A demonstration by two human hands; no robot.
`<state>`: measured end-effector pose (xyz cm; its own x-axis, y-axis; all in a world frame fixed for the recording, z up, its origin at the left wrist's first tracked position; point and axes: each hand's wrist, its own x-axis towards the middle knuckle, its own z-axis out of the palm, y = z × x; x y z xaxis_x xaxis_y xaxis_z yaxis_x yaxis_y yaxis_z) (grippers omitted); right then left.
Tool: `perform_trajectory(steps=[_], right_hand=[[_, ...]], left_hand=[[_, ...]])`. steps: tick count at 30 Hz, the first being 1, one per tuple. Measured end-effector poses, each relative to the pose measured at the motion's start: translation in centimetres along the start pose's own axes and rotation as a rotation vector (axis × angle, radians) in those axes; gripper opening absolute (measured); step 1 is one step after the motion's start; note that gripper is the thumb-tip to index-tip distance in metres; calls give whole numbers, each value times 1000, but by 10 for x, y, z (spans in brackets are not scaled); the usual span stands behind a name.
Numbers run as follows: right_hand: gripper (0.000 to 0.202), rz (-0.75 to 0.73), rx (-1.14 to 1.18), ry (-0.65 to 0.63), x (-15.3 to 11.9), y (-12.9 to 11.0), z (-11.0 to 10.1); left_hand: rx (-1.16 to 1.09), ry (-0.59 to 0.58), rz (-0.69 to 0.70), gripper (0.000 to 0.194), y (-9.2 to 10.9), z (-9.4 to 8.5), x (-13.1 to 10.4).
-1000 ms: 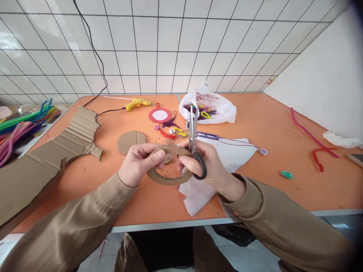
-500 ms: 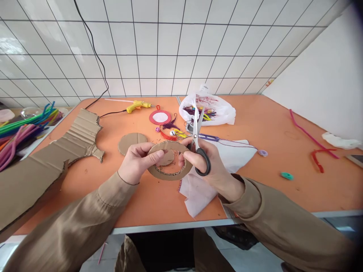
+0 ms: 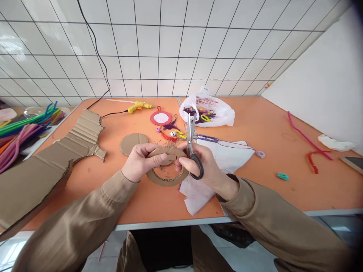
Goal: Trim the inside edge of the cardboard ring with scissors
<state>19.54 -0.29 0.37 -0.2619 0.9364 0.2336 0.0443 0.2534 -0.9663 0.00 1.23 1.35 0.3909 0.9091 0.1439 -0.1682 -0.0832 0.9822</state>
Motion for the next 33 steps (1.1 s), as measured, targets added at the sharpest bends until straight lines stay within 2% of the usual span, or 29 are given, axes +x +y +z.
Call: perform_trajectory(steps=[3,6,7,9,11,13,14,16,17,19,22,26,29,33], right_hand=[[8,14,29,52,1,3,1],[14,15,78,189,3,6,2],[15,14,94,231,3,7,2],[16,4,99,286,4,9,2],[14,-36,41,319,4,11,2],[13,-121,-86,362,3,13,2],[13,-183,-170,389,2,15,2],[12,-324,-342,438,-1,17,1],[10,-393,-414,447,-2,17,2],[7,-503,-509,435,-5,15,2],[6,-546,-571,368,-9,10,4],[6,-521,-527,220,-10,5,8],[6,-509,-412,145,-11,6,10],[11,-415,-343,38,-11,8,12]], left_hand=[[25,26,-43,32,-2,-3,2],[55,78,-29,35,-5,-7,5],[73,136,-1,40,-6,-7,5],[138,324,96,47,-9,-9,4],[240,529,233,43,-11,-9,-1],[338,597,363,37,-11,-7,-8],[384,533,401,35,-10,-5,-11],[376,255,355,32,-7,1,-18],[318,129,255,32,-6,4,-20],[161,22,37,39,-3,11,-20],[-75,82,-122,46,-1,17,-16],[-332,108,-191,41,2,19,-13],[-427,111,-239,41,2,20,-14],[-457,204,-269,38,0,23,-15]])
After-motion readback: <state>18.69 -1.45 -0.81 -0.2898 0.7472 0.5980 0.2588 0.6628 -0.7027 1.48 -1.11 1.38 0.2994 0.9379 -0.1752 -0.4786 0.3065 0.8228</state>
